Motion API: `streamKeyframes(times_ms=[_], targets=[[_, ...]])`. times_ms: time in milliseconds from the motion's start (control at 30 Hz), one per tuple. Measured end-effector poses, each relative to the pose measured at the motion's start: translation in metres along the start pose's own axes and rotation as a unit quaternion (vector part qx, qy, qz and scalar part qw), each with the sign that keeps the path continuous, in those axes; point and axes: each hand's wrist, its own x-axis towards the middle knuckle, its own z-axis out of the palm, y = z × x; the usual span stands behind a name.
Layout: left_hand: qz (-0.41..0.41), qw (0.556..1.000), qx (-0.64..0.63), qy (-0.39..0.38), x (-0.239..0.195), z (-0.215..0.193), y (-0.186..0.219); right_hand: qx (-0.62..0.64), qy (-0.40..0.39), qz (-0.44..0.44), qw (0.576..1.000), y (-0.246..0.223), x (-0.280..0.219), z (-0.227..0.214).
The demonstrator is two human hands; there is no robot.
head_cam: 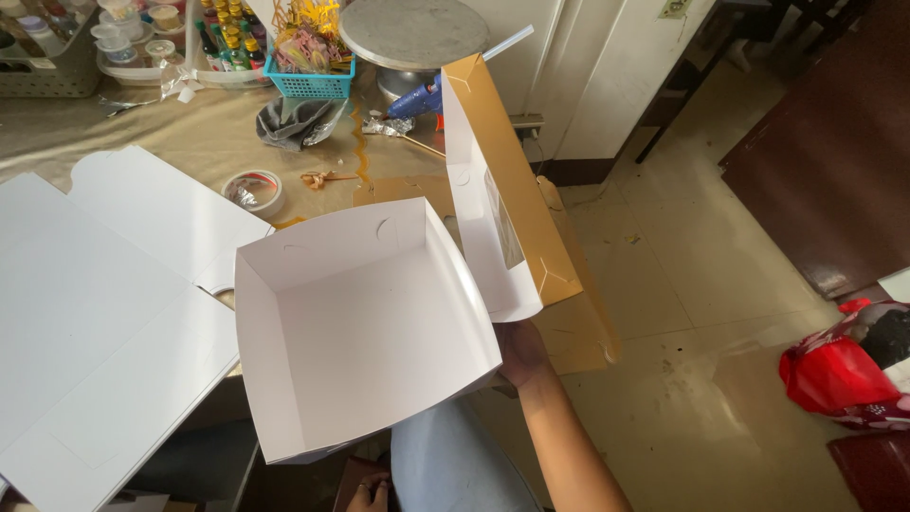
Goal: Folding and assembling cardboard cake boxes for bakery storage.
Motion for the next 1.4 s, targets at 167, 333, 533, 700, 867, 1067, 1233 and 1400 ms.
streamKeyframes(times_ms=[167, 333, 533, 700, 867, 1067, 1233, 1400], targets=[[-0.009, 0.999, -0.024, 0.023, -0.014, 0.000, 0.016, 0.036, -0.026, 0.015, 0.999, 0.001, 0.001, -0.006], [0.069, 0.979, -0.158, 0.110, -0.014, 0.001, 0.023, -0.012, 0.001, -0.002, 1.000, 0.001, 0.004, -0.016], [0.348, 0.838, -0.148, 0.392, -0.082, -0.108, 0.191, -0.005, 0.013, -0.022, 1.000, 0.000, 0.011, -0.012], [0.478, 0.795, -0.044, 0.371, -0.175, -0.158, 0.402, -0.010, 0.020, -0.014, 1.000, 0.005, 0.006, -0.001], [0.504, 0.819, 0.004, 0.274, -0.175, -0.165, 0.444, -0.034, 0.044, -0.066, 0.996, -0.014, -0.018, 0.035], [0.433, 0.867, 0.002, 0.248, -0.162, -0.155, 0.475, -0.005, -0.127, -0.063, 0.990, -0.050, -0.034, 0.039], [0.421, 0.880, -0.024, 0.220, -0.152, -0.146, 0.496, -0.261, 0.034, -0.111, 0.958, -0.058, -0.055, 0.077], [0.440, 0.880, -0.157, 0.090, -0.144, -0.153, 0.487, -0.434, 0.080, -0.197, 0.875, -0.050, -0.057, 0.098]])
